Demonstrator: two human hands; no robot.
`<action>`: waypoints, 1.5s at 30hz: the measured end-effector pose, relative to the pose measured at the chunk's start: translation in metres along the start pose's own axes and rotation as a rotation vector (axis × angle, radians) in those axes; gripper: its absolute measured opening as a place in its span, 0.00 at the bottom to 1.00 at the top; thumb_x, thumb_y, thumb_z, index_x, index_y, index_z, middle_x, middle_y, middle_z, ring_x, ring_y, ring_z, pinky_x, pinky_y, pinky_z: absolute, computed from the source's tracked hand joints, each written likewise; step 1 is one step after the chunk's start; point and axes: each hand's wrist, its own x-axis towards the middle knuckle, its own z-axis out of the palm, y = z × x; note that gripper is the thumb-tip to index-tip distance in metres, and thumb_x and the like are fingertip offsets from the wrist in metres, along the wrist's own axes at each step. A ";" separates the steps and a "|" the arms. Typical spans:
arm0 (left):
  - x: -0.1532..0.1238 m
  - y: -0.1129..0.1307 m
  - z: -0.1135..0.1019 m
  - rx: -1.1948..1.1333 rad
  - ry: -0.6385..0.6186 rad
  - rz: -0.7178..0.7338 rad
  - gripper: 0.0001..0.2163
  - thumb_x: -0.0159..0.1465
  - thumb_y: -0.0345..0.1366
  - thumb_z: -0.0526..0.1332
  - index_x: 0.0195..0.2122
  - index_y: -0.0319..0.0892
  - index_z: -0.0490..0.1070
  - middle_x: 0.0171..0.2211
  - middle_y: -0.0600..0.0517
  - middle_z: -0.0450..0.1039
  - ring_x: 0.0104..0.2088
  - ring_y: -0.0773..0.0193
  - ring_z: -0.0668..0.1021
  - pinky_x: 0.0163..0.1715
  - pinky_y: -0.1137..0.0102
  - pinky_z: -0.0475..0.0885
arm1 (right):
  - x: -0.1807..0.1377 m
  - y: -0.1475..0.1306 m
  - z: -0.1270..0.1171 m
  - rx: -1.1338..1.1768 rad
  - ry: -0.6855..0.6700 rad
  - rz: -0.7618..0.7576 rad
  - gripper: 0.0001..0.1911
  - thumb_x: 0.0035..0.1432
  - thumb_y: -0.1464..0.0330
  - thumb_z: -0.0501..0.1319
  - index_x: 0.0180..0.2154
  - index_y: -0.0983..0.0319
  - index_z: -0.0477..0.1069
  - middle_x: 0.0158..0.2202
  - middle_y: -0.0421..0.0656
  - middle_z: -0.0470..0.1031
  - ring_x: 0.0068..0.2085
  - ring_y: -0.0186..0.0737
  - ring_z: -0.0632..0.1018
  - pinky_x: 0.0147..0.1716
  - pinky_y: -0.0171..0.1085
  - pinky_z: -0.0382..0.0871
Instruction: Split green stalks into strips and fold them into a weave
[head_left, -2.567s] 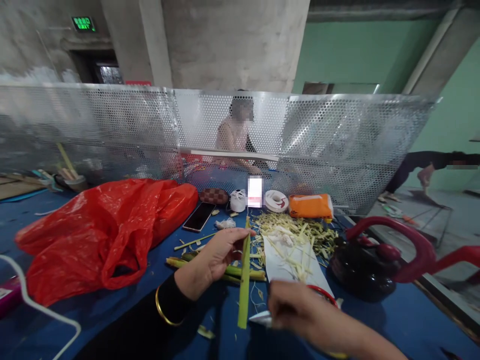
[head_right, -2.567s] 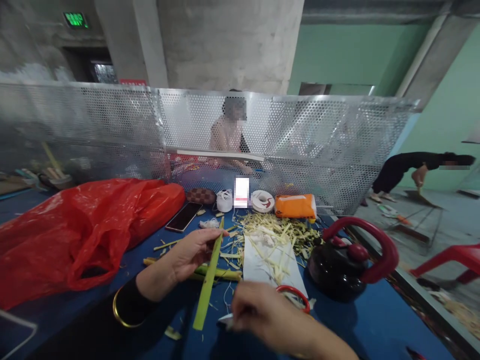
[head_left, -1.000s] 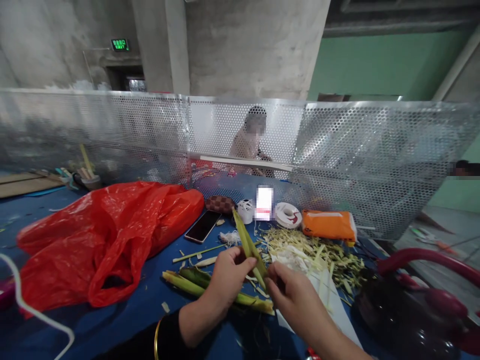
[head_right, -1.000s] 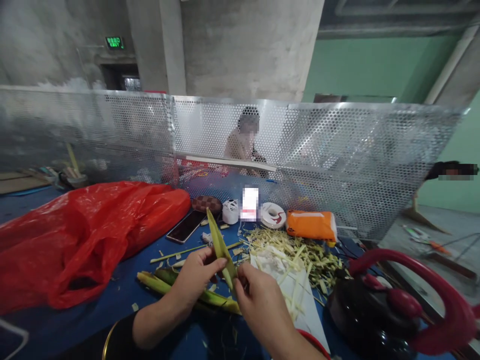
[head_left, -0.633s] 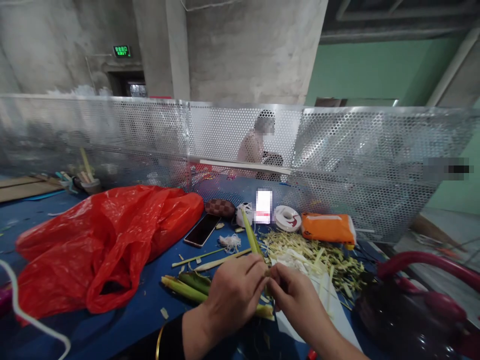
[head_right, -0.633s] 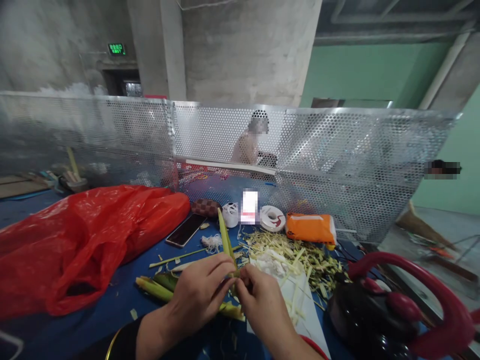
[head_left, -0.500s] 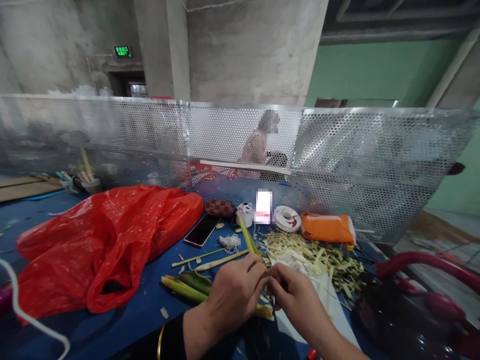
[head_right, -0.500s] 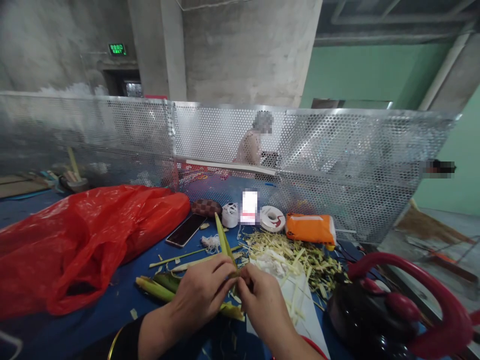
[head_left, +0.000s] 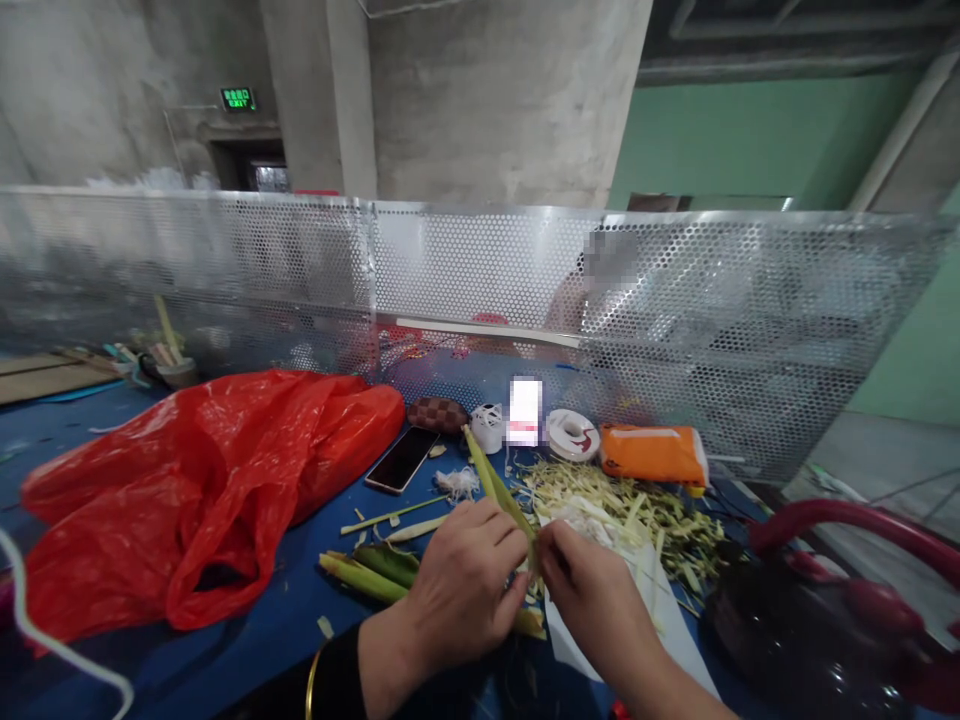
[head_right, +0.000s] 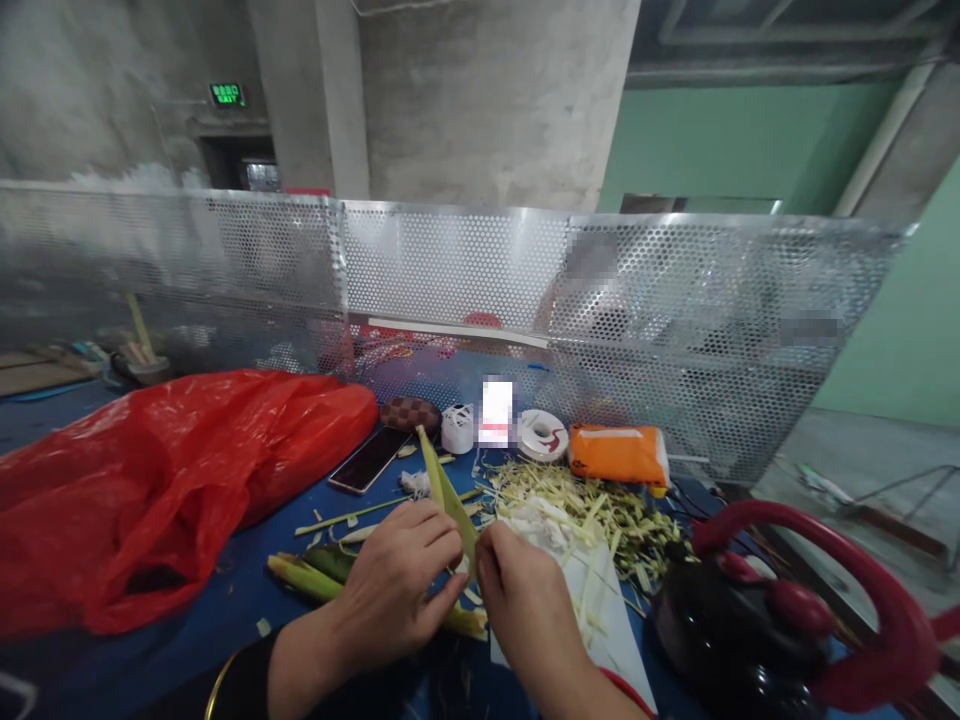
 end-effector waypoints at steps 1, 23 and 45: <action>0.000 0.000 0.002 -0.007 0.012 -0.023 0.03 0.61 0.35 0.57 0.32 0.41 0.66 0.34 0.50 0.71 0.37 0.58 0.69 0.39 0.64 0.61 | 0.000 0.001 0.001 -0.024 0.008 -0.005 0.10 0.63 0.70 0.50 0.28 0.58 0.63 0.21 0.38 0.70 0.23 0.38 0.72 0.23 0.33 0.55; 0.009 0.003 0.018 -1.329 0.084 -1.020 0.13 0.49 0.40 0.67 0.31 0.36 0.74 0.23 0.52 0.73 0.19 0.70 0.70 0.22 0.74 0.62 | 0.002 -0.008 0.000 0.694 -0.034 0.306 0.13 0.59 0.59 0.56 0.28 0.60 0.68 0.19 0.37 0.69 0.19 0.35 0.73 0.21 0.33 0.65; 0.011 0.006 0.008 -1.247 -0.052 -0.955 0.04 0.51 0.30 0.60 0.27 0.37 0.73 0.24 0.51 0.75 0.18 0.71 0.73 0.17 0.77 0.61 | 0.010 -0.012 -0.012 0.926 -0.203 0.433 0.11 0.47 0.61 0.64 0.26 0.62 0.68 0.19 0.36 0.69 0.23 0.32 0.70 0.25 0.33 0.64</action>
